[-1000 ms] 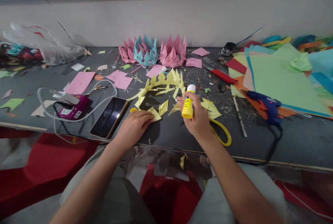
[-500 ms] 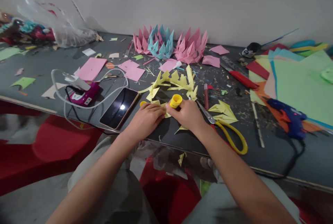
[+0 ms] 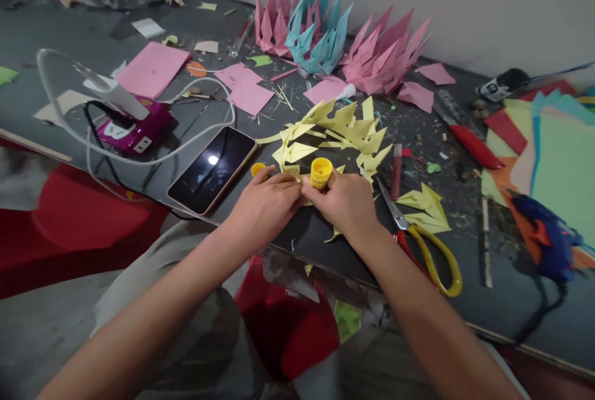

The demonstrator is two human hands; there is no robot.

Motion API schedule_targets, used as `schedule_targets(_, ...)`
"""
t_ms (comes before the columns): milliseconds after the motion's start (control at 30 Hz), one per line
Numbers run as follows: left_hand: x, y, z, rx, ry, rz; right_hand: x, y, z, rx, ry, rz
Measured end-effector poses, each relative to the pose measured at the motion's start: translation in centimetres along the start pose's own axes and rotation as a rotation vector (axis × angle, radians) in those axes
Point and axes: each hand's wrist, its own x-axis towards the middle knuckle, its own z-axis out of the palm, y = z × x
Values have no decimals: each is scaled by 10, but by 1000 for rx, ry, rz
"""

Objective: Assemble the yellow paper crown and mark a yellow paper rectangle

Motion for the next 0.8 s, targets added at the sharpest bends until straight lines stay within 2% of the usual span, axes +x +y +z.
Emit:
schedule_targets(200, -2, 2, -1, -35, 0, -41, -7, 6, 6, 89, 93, -21)
schedule_targets(600, -4, 9, 1, -64, -2, -68, -14, 11, 4, 82, 108, -30)
schedule_targets(733, -4, 8, -1, -59, -11, -61, -16, 14, 4, 285, 107, 17)
schedule_targets(800, -3, 5, -4, -59, -45, -30, -14, 16, 3, 496, 188, 107)
